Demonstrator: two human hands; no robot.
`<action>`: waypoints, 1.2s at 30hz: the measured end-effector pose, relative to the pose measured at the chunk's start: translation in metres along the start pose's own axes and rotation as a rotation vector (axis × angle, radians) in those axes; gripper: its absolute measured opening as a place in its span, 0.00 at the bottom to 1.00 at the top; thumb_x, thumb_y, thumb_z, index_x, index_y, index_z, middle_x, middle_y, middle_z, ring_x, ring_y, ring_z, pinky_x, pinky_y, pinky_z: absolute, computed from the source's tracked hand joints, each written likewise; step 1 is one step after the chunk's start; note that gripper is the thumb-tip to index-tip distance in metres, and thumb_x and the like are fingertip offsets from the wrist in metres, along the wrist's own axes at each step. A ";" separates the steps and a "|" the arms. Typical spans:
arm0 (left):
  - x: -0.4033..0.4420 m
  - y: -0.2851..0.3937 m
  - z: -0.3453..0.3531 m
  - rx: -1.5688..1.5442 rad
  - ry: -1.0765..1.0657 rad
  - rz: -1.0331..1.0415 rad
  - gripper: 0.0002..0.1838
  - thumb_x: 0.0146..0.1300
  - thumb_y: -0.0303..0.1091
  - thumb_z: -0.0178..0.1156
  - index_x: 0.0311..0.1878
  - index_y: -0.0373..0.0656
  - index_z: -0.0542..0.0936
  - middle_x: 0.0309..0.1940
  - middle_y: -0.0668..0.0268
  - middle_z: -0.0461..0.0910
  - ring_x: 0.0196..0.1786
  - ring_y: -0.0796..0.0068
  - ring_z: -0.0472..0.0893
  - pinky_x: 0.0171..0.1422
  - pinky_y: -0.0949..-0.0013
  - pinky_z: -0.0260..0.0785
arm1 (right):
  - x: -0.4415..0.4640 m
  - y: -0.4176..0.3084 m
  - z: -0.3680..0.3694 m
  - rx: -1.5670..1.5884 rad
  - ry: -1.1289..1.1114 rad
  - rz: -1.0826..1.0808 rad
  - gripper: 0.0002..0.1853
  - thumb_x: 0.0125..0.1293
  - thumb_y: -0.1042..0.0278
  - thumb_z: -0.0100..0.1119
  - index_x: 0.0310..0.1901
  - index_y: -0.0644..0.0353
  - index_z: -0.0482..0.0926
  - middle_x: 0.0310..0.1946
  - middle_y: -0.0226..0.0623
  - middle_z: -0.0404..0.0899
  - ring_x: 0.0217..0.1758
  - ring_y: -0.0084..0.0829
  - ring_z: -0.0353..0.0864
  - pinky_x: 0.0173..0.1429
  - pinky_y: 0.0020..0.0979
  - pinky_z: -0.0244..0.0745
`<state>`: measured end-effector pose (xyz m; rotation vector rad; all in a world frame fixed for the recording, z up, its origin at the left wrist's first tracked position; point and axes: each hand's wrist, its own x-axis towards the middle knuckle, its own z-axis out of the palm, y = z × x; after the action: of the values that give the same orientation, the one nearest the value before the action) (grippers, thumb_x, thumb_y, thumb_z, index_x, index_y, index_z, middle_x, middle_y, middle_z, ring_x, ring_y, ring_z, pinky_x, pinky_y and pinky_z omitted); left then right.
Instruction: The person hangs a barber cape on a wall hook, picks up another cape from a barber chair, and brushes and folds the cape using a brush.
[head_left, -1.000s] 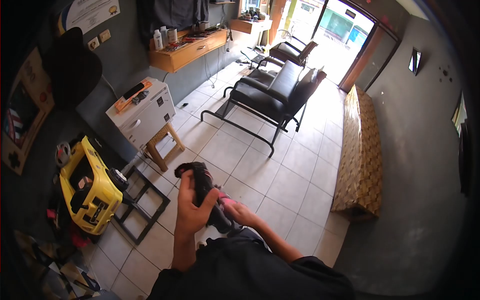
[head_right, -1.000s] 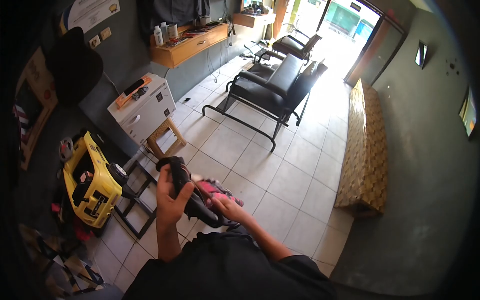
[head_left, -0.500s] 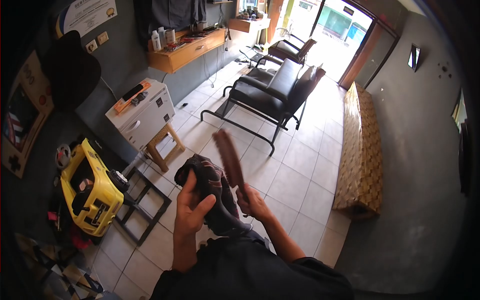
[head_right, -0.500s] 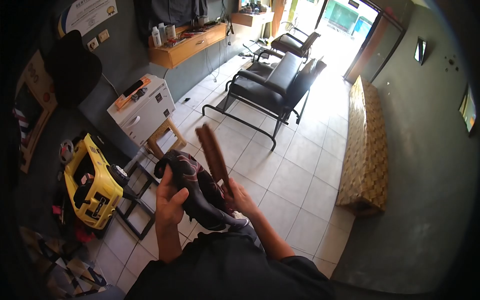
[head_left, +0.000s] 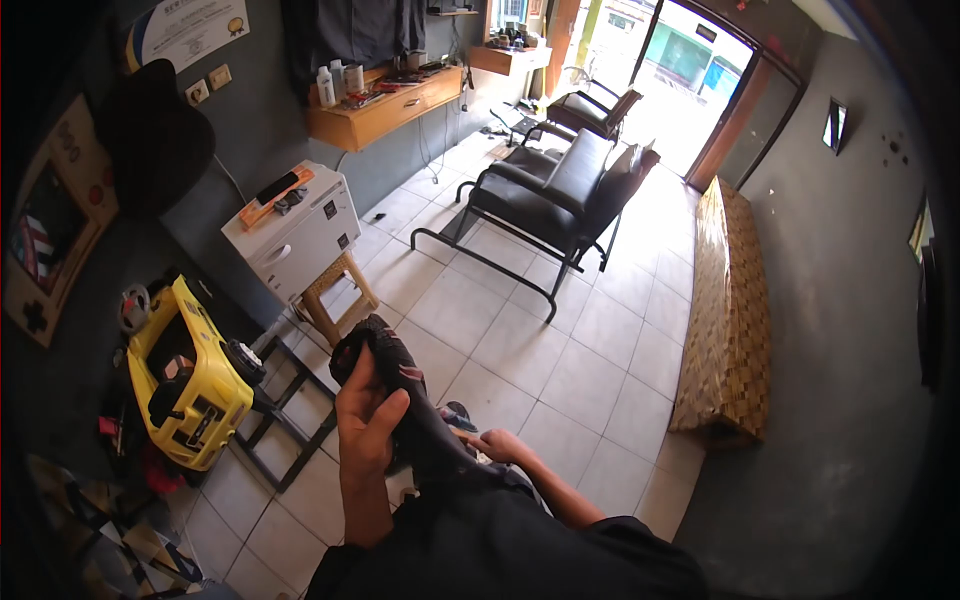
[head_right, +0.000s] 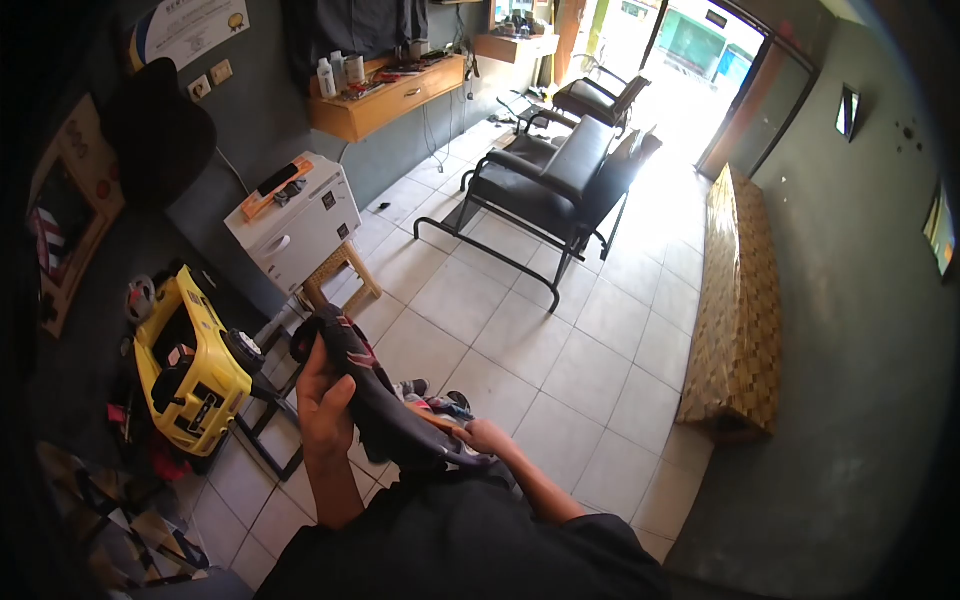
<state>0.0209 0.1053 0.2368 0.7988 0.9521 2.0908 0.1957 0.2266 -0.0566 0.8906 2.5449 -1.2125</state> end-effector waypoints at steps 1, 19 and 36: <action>0.002 0.000 -0.001 -0.011 -0.025 -0.013 0.31 0.56 0.23 0.56 0.64 0.31 0.60 0.49 0.62 0.71 0.49 0.75 0.72 0.55 0.72 0.66 | -0.001 -0.007 -0.012 0.025 0.058 0.026 0.28 0.68 0.45 0.41 0.31 0.65 0.80 0.31 0.55 0.78 0.38 0.55 0.76 0.42 0.45 0.70; 0.011 -0.006 0.001 0.068 -0.027 0.011 0.28 0.58 0.22 0.52 0.63 0.28 0.60 0.46 0.57 0.75 0.47 0.74 0.75 0.54 0.72 0.68 | -0.015 -0.012 0.009 0.214 0.012 0.071 0.24 0.69 0.48 0.42 0.33 0.63 0.77 0.26 0.43 0.78 0.30 0.39 0.78 0.38 0.37 0.70; -0.019 -0.002 -0.038 0.213 0.152 0.041 0.22 0.60 0.21 0.56 0.59 0.31 0.68 0.40 0.66 0.77 0.42 0.83 0.76 0.48 0.79 0.69 | -0.052 -0.174 -0.092 0.858 0.124 -0.567 0.13 0.72 0.65 0.37 0.43 0.63 0.71 0.25 0.26 0.71 0.29 0.17 0.68 0.34 0.20 0.64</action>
<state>0.0034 0.0767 0.2101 0.7793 1.2667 2.1332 0.1425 0.1889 0.1362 0.3282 2.4099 -2.5897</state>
